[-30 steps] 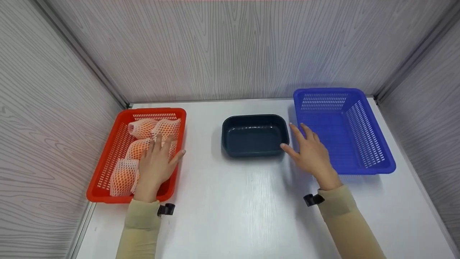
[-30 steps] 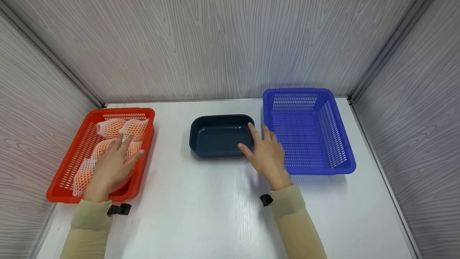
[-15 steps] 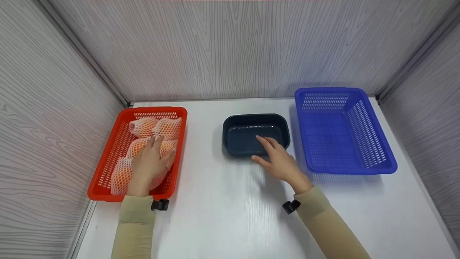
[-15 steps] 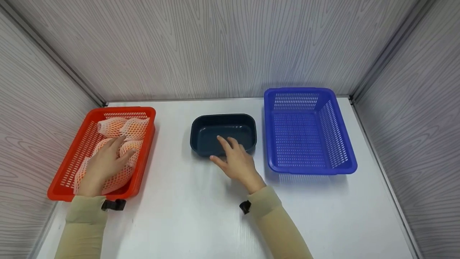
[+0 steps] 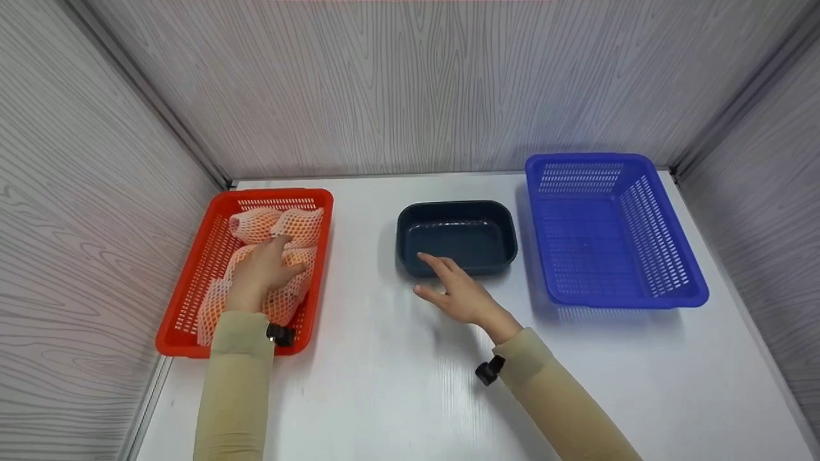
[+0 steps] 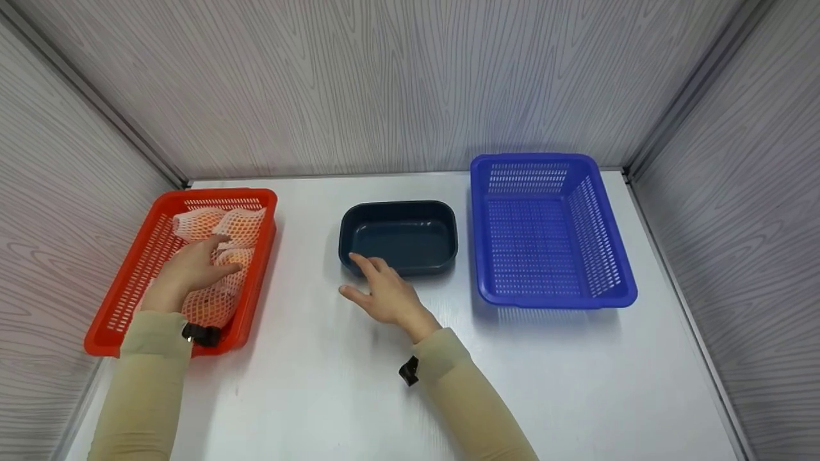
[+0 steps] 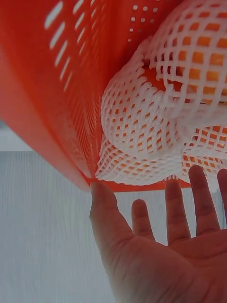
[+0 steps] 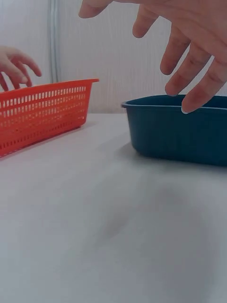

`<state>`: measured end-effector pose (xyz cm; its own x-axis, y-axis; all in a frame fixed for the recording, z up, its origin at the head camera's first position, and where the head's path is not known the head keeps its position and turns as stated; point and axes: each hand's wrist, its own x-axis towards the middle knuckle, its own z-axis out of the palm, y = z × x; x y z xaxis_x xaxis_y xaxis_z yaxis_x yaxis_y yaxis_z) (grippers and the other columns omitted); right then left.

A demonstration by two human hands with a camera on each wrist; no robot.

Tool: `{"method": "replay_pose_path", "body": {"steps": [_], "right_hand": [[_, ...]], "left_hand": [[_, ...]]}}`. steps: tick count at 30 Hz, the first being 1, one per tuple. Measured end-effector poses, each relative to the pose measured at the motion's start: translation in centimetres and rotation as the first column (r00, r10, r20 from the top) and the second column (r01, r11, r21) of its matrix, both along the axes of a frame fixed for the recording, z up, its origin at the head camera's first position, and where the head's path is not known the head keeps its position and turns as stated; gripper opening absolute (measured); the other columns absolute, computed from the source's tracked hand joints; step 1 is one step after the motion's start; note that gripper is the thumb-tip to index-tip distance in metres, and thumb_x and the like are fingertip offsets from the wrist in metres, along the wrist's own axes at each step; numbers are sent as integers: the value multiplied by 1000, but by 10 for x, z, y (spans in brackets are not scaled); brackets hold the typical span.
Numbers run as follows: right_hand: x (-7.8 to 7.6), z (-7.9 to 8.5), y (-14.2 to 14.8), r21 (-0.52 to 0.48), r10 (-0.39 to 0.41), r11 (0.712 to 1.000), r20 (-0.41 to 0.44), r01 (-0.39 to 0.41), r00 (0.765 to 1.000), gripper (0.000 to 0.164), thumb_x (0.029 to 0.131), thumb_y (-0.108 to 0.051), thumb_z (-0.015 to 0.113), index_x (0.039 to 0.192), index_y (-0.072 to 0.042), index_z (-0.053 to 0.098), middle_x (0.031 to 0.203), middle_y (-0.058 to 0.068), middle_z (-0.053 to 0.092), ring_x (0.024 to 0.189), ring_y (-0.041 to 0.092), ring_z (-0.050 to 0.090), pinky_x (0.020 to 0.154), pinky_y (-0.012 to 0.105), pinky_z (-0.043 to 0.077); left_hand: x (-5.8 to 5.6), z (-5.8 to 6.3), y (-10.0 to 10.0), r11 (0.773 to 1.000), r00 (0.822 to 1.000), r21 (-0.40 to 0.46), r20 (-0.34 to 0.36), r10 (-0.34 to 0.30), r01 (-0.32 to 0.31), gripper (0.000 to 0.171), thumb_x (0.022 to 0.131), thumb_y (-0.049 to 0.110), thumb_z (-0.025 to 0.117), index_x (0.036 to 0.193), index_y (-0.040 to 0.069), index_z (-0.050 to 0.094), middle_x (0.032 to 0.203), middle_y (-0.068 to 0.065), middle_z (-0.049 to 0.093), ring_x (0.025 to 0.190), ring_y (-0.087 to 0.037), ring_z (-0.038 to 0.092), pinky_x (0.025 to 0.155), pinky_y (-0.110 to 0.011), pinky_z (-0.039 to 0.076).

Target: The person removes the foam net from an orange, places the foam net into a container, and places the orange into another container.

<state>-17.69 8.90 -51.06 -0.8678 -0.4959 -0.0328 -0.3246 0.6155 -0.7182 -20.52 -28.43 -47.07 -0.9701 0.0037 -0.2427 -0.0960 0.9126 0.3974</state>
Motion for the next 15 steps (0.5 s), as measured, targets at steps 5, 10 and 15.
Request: {"method": "replay_pose_path", "body": {"steps": [5, 10, 15], "right_hand": [[-1, -2, -11, -56, 52, 997, 34, -50, 998, 67, 97, -55, 52, 154, -27, 32, 150, 7, 38, 125, 29, 49, 98, 47, 44], [0, -2, -19, -87, 86, 993, 80, -79, 993, 68, 97, -56, 50, 155, -27, 30, 151, 4, 36, 126, 28, 47, 96, 45, 45], [3, -4, -25, -69, 97, 993, 103, -91, 990, 68, 97, -57, 50, 155, -29, 29, 152, 3, 35, 125, 29, 49, 96, 45, 45]], "left_hand": [[-12, -4, 0, 1000, 999, -8, 50, -17, 18, 68, 89, 35, 71, 143, 3, 44, 130, -25, 54, 113, -42, 54, 92, -63, 43], [-22, -12, -3, 998, 993, -20, 106, -49, 52, 69, 87, 33, 74, 142, 2, 46, 136, -24, 51, 121, -43, 50, 97, -62, 39], [-28, -20, -6, 1000, 984, 13, 173, -30, 28, 71, 85, 29, 77, 144, 6, 45, 142, -22, 48, 126, -42, 46, 100, -64, 35]]}}
